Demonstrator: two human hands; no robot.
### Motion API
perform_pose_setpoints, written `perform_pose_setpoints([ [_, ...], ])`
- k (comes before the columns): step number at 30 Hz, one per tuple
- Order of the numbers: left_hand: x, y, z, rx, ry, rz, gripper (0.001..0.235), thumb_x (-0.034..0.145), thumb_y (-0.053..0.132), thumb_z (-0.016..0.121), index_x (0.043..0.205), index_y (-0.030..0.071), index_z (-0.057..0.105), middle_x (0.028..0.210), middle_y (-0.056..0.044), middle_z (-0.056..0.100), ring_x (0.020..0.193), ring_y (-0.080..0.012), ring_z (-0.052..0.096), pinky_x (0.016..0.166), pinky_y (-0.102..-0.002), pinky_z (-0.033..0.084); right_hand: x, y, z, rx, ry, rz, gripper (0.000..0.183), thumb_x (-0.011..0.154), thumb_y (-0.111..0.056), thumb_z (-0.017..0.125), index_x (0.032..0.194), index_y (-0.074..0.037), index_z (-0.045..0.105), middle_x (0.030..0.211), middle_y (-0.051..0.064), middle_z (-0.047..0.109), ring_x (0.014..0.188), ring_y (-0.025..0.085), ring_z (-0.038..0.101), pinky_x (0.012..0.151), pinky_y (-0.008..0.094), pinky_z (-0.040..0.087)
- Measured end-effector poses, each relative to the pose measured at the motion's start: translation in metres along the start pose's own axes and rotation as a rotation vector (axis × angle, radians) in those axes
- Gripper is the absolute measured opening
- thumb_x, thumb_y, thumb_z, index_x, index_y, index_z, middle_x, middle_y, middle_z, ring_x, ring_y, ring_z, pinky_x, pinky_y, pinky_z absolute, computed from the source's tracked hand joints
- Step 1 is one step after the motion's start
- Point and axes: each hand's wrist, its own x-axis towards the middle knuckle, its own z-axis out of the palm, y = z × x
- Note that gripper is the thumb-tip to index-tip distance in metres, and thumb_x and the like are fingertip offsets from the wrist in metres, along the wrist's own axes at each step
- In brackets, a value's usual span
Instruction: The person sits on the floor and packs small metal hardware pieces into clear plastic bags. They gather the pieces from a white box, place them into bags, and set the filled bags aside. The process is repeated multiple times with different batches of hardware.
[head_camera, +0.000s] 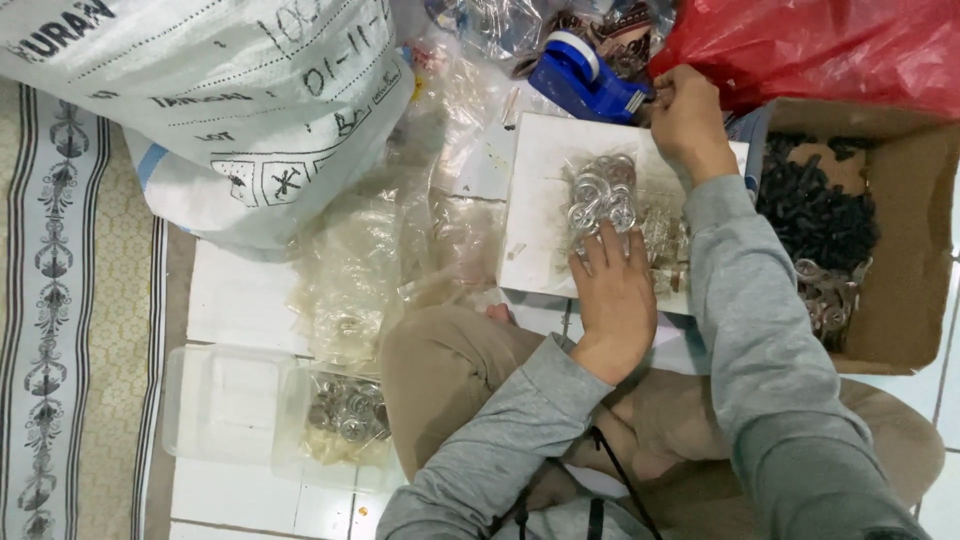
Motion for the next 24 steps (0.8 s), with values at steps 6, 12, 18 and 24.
perform_pose_setpoints([
  [6,-0.005,-0.006,0.004,-0.019,0.033,0.025,0.057,0.096,0.03,0.055,0.145,0.001,0.054,0.147,-0.015,0.052,0.137,-0.0351,0.046,0.113,-0.049,0.039,0.004,0.079,-0.002,0.372,0.087,-0.36,0.013,0.1,-0.001,0.074,0.108,-0.011,0.07,0.103,0.001,0.071,0.093,0.008,0.063,0.085,0.023,0.055],
  [12,-0.013,-0.008,-0.018,-0.219,0.028,-0.068,0.043,0.096,0.022,0.062,0.134,0.001,0.06,0.149,-0.023,0.047,0.139,-0.0368,0.042,0.114,-0.049,0.032,-0.087,0.096,0.001,0.57,0.036,-0.231,0.015,0.099,-0.004,0.07,0.113,-0.005,0.07,0.099,0.003,0.066,0.091,0.006,0.061,0.08,0.021,0.054],
  [18,-0.017,-0.008,-0.018,-0.262,0.028,-0.106,0.037,0.099,0.015,0.055,0.136,0.009,0.061,0.151,-0.019,0.046,0.143,-0.0327,0.038,0.117,-0.048,0.026,-0.127,0.072,0.019,0.582,-0.034,-0.227,0.04,0.091,-0.002,0.075,0.13,-0.001,0.064,0.091,0.003,0.067,0.082,0.006,0.065,0.079,0.019,0.054],
  [24,-0.021,-0.009,-0.016,-0.132,0.053,-0.092,0.033,0.097,0.015,0.053,0.129,0.013,0.064,0.153,-0.016,0.044,0.143,-0.0304,0.038,0.117,-0.051,0.026,-0.13,0.086,0.049,0.441,0.036,-0.244,0.056,0.087,-0.006,0.08,0.139,-0.006,0.06,0.087,0.004,0.073,0.077,0.009,0.065,0.073,0.022,0.055],
])
